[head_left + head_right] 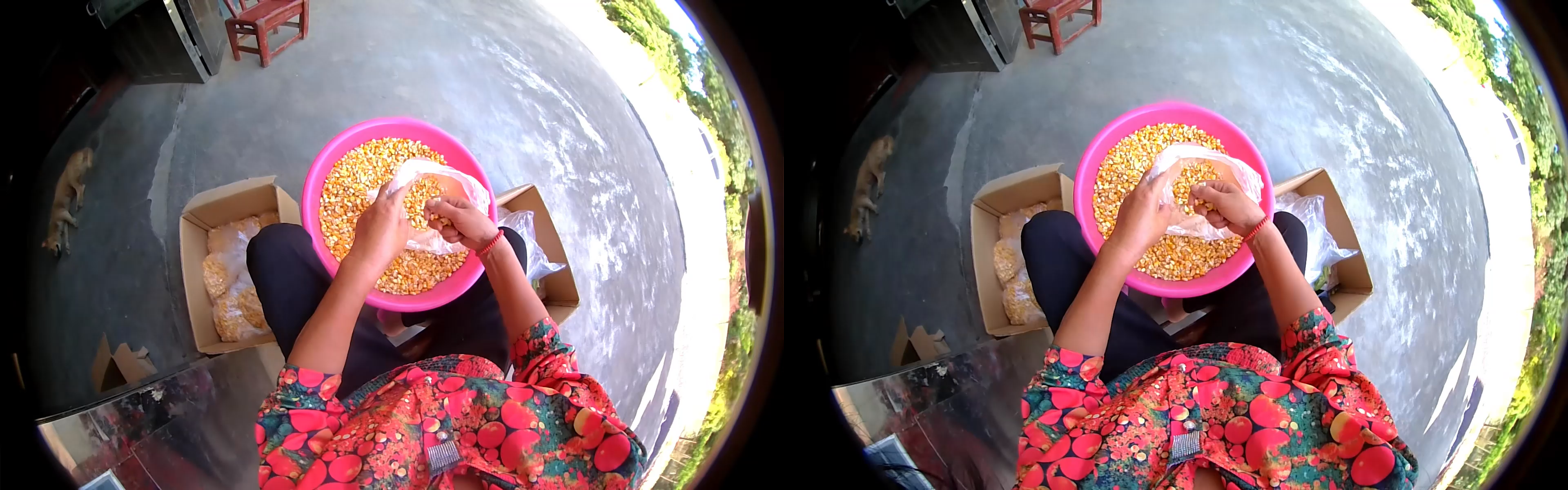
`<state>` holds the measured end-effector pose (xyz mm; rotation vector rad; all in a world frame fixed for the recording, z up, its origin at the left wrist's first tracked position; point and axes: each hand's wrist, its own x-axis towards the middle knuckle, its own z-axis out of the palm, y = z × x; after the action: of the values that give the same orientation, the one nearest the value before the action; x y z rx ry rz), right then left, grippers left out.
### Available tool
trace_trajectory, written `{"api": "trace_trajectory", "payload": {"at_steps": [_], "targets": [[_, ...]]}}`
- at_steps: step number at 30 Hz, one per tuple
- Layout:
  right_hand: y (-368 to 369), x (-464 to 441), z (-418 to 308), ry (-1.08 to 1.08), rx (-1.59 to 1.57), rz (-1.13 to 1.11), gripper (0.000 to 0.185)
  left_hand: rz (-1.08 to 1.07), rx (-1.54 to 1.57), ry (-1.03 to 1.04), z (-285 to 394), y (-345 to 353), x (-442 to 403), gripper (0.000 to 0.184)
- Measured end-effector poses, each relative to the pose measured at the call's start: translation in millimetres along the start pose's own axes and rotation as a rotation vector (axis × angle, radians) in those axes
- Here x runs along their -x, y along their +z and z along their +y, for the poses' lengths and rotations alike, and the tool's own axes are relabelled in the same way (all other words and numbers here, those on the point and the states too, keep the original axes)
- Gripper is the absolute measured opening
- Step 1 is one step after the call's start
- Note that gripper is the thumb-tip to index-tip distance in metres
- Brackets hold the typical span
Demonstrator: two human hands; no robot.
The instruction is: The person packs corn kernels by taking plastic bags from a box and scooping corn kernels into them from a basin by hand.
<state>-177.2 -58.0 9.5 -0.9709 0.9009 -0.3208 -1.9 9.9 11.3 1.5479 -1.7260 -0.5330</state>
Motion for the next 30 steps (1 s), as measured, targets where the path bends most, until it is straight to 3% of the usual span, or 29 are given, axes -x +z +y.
{"api": "trace_trajectory", "payload": {"at_steps": [3, 5, 9, 11, 13, 15, 17, 18, 19, 21, 23, 24, 30], "targets": [[-12.2, -31.0, -3.2, -0.024, 0.112, 0.026, 0.022, 0.001, -0.023, -0.016, -5.0, 2.6, 0.8, 0.047], [-1.2, -43.3, -6.9, -0.291, 0.210, 0.328, 0.025, -0.001, -0.035, -0.009, -10.7, 4.3, 0.0, 0.046], [4.0, -25.0, -26.7, -0.377, 0.909, 0.432, 0.028, -0.001, -0.046, 0.000, -13.0, 5.0, 0.8, 0.046], [-1.6, -17.9, -19.8, -0.395, 0.743, 0.305, 0.023, -0.016, -0.051, -0.017, -13.2, 5.8, 1.9, 0.047], [10.3, 7.0, -27.3, -0.167, 0.636, -0.051, 0.024, -0.019, -0.068, -0.020, -12.3, 4.4, 1.2, 0.047], [21.1, 20.0, -17.2, -0.084, 0.694, -0.269, 0.024, -0.046, -0.069, -0.047, -12.8, 6.3, 1.3, 0.046], [33.0, 20.8, 2.4, -0.079, 0.813, -0.328, 0.022, -0.026, -0.019, -0.090, -14.1, 10.8, -0.2, 0.063], [28.5, 9.8, 27.9, -0.311, 0.932, -0.302, 0.023, -0.021, -0.073, -0.026, -13.3, 9.3, 0.1, 0.045], [25.3, -0.6, 50.8, -0.547, 1.047, -0.269, 0.027, -0.027, -0.073, -0.020, -15.1, 10.6, 0.2, 0.045], [36.4, -8.6, 67.4, -0.473, 1.109, -0.176, 0.035, -0.012, -0.062, -0.015, -19.4, 15.0, 0.5, 0.049], [34.2, -27.5, 97.1, -0.445, 1.388, 0.020, 0.039, -0.026, -0.039, -0.021, -11.3, 7.8, 1.5, 0.053], [36.9, -28.8, 104.7, -0.513, 1.368, 0.046, 0.034, -0.014, -0.049, -0.016, -11.0, 6.6, 1.8, 0.053], [41.2, -33.5, 112.1, -0.425, 1.329, -0.046, 0.024, -0.013, -0.064, -0.024, -7.8, 5.6, 2.4, 0.056]]}}
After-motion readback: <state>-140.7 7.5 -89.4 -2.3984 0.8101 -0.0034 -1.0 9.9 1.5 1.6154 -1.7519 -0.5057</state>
